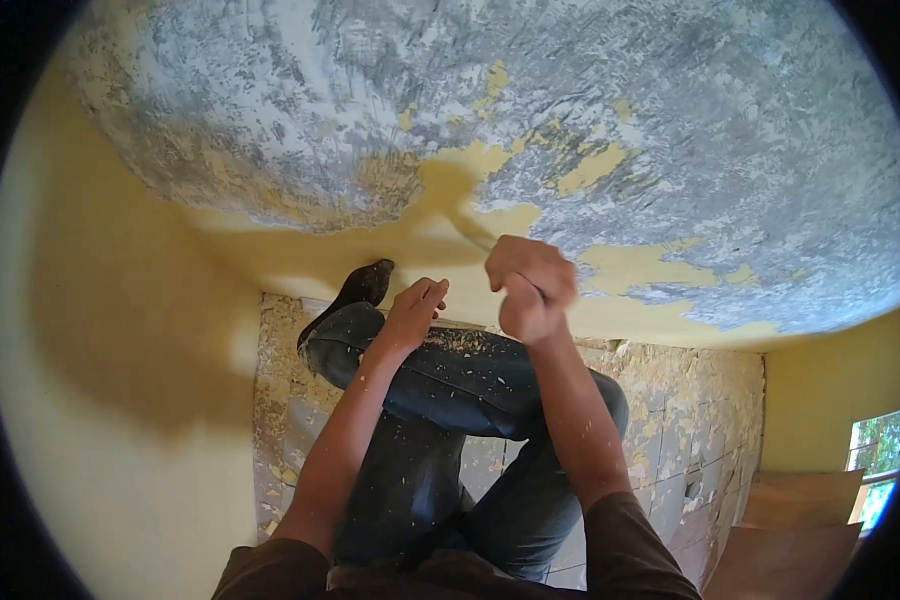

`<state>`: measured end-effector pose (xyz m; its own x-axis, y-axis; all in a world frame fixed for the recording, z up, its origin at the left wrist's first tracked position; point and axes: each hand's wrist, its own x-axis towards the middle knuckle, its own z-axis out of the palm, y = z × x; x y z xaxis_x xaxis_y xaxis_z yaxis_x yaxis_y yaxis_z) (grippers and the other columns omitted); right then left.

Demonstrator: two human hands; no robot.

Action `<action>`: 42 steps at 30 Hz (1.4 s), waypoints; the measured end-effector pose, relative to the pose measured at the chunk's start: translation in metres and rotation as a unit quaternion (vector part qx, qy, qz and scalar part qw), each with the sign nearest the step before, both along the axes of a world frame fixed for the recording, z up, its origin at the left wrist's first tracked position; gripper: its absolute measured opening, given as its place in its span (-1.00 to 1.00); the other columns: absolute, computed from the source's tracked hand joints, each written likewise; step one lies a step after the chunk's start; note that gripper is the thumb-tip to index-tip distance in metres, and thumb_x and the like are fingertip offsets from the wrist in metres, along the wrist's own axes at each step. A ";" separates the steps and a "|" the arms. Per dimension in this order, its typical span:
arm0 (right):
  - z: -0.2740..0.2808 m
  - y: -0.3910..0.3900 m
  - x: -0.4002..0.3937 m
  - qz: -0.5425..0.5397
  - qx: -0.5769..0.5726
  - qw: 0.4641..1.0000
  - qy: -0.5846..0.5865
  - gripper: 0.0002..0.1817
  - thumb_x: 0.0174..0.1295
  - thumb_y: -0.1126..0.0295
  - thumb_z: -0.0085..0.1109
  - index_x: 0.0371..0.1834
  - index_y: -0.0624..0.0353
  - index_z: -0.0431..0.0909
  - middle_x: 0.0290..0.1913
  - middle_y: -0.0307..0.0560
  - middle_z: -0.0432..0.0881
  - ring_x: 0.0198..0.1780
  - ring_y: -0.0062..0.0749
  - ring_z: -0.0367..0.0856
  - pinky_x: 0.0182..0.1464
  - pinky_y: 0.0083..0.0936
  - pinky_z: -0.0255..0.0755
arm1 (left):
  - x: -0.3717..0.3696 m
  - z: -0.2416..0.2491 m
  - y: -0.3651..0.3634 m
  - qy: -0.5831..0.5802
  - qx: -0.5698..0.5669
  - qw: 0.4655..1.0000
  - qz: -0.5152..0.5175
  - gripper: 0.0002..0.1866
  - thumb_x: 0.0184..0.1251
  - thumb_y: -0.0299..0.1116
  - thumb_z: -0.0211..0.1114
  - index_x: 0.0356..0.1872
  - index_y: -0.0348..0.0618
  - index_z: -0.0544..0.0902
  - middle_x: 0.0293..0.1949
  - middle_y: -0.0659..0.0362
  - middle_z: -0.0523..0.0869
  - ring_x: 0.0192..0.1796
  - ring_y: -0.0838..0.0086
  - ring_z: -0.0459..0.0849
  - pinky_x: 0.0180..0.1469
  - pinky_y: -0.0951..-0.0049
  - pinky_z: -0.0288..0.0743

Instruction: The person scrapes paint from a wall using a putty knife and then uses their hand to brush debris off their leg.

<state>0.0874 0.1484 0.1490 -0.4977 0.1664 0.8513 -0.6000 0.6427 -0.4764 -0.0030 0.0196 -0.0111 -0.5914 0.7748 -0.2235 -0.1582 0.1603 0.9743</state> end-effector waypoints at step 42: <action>0.046 -0.027 0.020 0.066 -0.012 0.986 0.153 -0.94 -0.07 0.65 0.11 -0.56 0.25 0.48 -0.61 -0.09 0.49 -0.67 -0.25 0.44 -0.59 -0.42 0.34 | -0.003 0.001 0.000 0.011 0.007 1.000 0.018 -0.52 0.57 0.04 0.14 -0.21 -0.27 0.62 -0.35 0.14 0.65 -0.29 0.47 0.56 -0.14 0.41 0.47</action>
<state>0.1079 0.1211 0.1955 -0.2369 0.1387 0.9616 -0.7957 0.5402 -0.2739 -0.0064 0.0195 -0.0097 -0.6235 0.7561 -0.1989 -0.1421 0.1406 0.9798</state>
